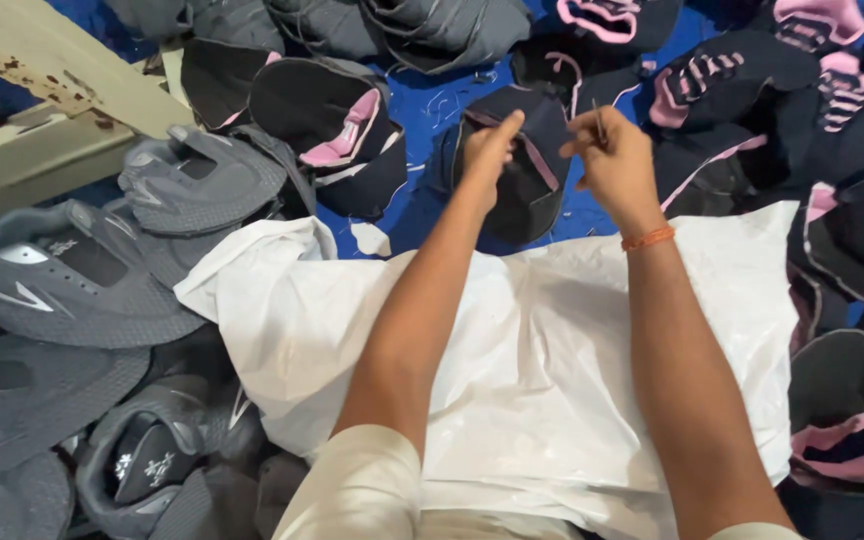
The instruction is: Trimming excess threads and fabric from shoe upper components using scissors.
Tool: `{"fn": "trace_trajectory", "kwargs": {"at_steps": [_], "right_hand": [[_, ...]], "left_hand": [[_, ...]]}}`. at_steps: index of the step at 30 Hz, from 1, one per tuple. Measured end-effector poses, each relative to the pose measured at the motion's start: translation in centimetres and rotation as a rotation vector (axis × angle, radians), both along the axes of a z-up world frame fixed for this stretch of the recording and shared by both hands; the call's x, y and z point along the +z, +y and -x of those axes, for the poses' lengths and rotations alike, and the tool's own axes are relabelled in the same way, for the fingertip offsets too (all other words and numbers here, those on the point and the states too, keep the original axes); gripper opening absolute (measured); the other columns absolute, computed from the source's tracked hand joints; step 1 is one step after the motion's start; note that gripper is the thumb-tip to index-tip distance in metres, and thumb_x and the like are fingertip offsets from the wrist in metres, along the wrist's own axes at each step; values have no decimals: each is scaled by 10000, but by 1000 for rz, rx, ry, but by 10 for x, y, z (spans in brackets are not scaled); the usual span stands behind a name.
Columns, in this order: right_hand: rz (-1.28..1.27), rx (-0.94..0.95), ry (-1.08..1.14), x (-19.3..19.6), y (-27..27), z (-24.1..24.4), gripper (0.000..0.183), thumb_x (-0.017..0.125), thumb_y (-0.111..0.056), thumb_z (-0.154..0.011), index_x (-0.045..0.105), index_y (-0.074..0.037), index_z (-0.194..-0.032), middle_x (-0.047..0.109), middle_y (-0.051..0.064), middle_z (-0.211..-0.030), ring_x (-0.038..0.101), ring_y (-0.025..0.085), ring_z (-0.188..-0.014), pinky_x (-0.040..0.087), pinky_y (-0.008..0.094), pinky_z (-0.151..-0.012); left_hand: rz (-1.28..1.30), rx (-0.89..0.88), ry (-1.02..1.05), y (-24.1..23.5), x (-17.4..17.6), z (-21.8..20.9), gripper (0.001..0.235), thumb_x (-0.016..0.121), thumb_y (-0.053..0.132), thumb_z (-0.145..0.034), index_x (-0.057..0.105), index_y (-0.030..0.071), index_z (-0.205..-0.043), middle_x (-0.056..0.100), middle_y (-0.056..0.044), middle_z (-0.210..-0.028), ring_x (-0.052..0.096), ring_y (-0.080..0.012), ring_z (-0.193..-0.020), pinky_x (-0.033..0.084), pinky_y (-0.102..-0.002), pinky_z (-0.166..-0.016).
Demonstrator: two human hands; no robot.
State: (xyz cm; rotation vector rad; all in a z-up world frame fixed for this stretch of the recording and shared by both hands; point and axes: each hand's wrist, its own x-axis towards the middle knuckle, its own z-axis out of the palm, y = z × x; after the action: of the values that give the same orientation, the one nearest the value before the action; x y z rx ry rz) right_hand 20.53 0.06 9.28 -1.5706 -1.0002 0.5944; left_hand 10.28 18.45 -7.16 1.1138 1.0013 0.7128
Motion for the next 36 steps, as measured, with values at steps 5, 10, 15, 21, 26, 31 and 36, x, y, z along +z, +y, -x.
{"fn": "trace_trajectory", "kwargs": {"at_steps": [5,10,15,21,26,31,36], "right_hand": [[102,11,128,-8,-5,-6,140,551,-25,-1006,657,-30,-1098,730,40,-896,672,84,-735,534,249,-502],[-8,-5,143,24,-14,8,133,663,-78,-994,650,-40,-1121,691,0,-969,636,51,-753,530,233,-515],[-84,214,215,23,-21,31,235,777,-94,-975,612,-17,-1124,637,-5,-945,579,43,-726,510,211,-605],[-55,221,310,33,-25,61,187,736,-85,-999,635,-9,-1136,671,16,-932,611,52,-735,520,217,-600],[-58,223,390,30,-23,65,223,688,-59,-1016,628,-3,-1224,670,21,-967,612,56,-738,530,222,-590],[-112,234,467,43,-17,72,296,692,-21,-1027,599,22,-1305,661,38,-978,591,61,-730,506,218,-591],[-100,253,354,47,-24,73,438,743,63,-945,570,36,-1346,685,59,-1037,621,49,-800,504,202,-623]], "left_hand": [[140,19,-161,-9,-2,-13,127,700,243,-908,695,116,-914,676,13,-797,605,-104,-647,457,-254,-561],[-111,105,-350,-44,84,28,199,613,195,-1017,560,70,-872,553,29,-769,566,-91,-674,509,-261,-595],[-664,-10,-149,-75,173,84,153,583,195,-1097,602,43,-1087,467,51,-811,419,-30,-731,385,-228,-627],[-879,84,-62,-116,198,120,276,578,243,-1135,594,64,-1344,636,-106,-1282,625,-148,-1050,502,-256,-891],[-1044,-126,89,-115,201,143,433,578,284,-1139,494,118,-1530,418,-206,-1519,547,-301,-1364,498,-317,-1114],[-1155,-150,70,-102,225,150,406,660,170,-1015,568,57,-1394,275,-353,-1516,390,-470,-1449,530,-374,-1041],[-805,-232,43,-105,217,146,225,808,66,-922,760,105,-1139,593,-139,-1394,696,-201,-1048,584,-301,-802]]}}
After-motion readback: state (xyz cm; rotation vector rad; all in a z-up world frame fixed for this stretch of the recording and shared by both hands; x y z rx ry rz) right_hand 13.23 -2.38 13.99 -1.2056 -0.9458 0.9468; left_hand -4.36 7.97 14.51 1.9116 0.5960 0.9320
